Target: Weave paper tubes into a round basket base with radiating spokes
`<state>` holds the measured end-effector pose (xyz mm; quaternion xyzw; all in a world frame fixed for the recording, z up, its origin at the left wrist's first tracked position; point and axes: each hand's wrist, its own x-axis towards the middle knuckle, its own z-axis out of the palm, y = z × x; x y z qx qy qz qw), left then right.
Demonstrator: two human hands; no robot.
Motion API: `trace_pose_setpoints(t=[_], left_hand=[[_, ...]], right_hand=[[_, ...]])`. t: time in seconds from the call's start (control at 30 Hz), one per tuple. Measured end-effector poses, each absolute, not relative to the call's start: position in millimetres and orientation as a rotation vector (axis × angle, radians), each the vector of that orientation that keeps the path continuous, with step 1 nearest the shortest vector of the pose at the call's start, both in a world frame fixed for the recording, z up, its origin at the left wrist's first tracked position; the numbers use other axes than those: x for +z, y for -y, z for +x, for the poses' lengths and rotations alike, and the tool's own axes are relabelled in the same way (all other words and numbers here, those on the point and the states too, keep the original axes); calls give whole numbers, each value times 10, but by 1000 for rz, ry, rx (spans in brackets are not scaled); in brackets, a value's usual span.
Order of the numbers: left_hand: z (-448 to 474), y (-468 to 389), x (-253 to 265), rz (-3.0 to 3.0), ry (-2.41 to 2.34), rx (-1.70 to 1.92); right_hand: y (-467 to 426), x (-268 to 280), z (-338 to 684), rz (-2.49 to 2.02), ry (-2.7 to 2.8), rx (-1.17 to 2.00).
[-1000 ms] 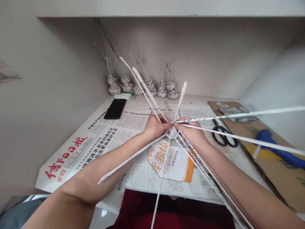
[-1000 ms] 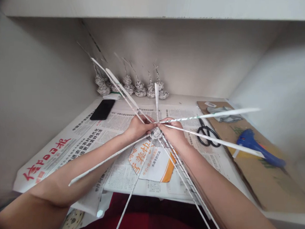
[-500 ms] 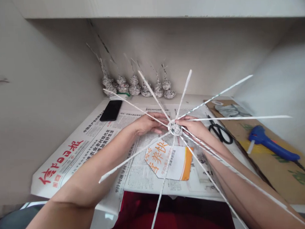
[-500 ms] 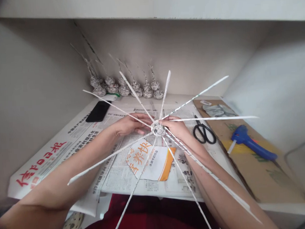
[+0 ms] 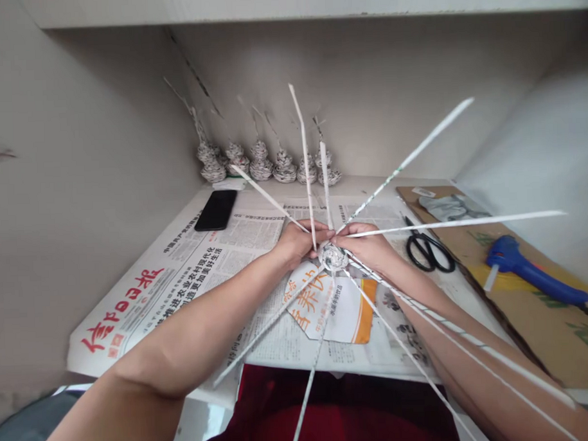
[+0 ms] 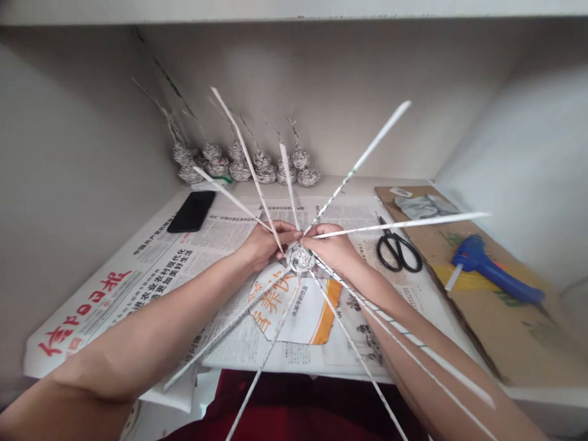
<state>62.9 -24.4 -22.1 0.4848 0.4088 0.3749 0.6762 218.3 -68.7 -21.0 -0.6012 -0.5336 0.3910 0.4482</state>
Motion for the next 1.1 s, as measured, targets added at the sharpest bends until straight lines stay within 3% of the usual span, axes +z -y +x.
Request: trace_pose_setpoints(t=[1.1], left_hand=[[555, 205, -206, 992, -784, 729]], right_hand=[[700, -165, 2191, -1500, 1472, 838]])
